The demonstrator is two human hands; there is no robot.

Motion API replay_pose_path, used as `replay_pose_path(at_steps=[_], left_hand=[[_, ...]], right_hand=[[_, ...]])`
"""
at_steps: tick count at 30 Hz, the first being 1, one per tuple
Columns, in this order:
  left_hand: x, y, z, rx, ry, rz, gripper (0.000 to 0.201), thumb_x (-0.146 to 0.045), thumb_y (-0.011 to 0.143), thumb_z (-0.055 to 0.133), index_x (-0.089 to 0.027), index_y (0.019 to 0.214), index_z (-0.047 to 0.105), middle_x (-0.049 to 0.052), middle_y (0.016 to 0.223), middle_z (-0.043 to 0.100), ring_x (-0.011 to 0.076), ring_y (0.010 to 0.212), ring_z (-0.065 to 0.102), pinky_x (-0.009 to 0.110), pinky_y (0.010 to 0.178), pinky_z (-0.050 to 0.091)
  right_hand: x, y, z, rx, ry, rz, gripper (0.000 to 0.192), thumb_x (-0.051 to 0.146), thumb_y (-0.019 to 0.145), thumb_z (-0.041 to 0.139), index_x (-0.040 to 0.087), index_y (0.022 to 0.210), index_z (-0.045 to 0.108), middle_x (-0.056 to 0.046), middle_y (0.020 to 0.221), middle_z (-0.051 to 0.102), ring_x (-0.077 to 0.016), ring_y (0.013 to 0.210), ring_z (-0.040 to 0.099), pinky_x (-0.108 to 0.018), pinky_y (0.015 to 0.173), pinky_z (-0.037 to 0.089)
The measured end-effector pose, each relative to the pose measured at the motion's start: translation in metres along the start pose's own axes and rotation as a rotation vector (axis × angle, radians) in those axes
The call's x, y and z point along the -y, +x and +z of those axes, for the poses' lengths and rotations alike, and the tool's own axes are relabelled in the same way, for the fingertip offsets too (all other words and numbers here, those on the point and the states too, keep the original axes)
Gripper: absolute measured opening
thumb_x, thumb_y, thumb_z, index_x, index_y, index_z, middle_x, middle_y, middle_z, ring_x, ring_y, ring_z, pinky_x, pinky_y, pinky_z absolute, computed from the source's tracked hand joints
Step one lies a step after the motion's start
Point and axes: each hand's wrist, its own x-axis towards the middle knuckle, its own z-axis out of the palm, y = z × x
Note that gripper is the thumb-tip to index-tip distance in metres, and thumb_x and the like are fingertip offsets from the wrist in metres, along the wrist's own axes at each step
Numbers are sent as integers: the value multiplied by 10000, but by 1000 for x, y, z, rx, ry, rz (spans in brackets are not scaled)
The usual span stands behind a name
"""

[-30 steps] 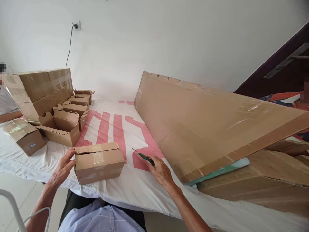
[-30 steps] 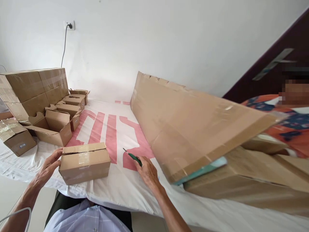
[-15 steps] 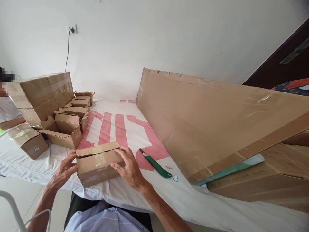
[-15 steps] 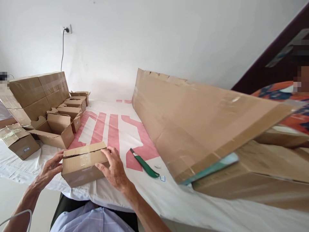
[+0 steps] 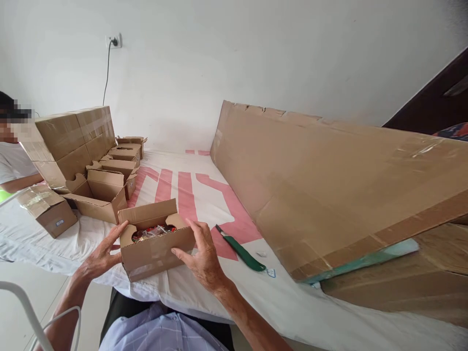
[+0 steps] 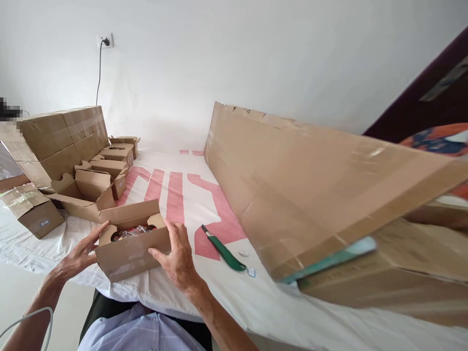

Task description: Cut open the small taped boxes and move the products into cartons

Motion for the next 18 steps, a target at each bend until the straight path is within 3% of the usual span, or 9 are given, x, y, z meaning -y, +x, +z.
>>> replay_pose_path(at_steps=[3, 6, 12, 18], left_hand=[[6, 4, -3, 33, 19, -6, 1032, -628, 787, 898, -349, 1681, 464, 157, 1717, 473, 432, 1502, 533, 542, 1145, 565], [9, 8, -4, 74, 39, 1, 1212, -656, 695, 948, -320, 1717, 391, 186, 1719, 445, 452, 1497, 524, 587, 1156, 544], [-3, 11, 0, 67, 101, -1, 1289, -579, 630, 994, -328, 1725, 362, 173, 1738, 372, 444, 1515, 489, 564, 1164, 540], [-15, 22, 5, -5, 265, 24, 1162, -568, 719, 931, -270, 1707, 397, 190, 1636, 473, 431, 1509, 481, 599, 1217, 471]], right_hand=[[7, 2, -10, 1, -9, -148, 301, 145, 921, 676, 255, 1201, 680, -90, 1086, 680, -288, 1025, 691, -457, 883, 622], [14, -6, -17, 57, -58, -334, 265, 35, 897, 597, 258, 1011, 684, -72, 1007, 689, -252, 919, 695, -414, 814, 609], [15, -29, -4, 12, -152, -412, 372, -15, 821, 600, 230, 1095, 655, -121, 1130, 723, -297, 1044, 700, -466, 868, 604], [8, -34, 12, 1, -174, -451, 306, 196, 966, 670, 206, 1272, 678, -163, 1268, 712, -344, 1216, 670, -534, 1001, 584]])
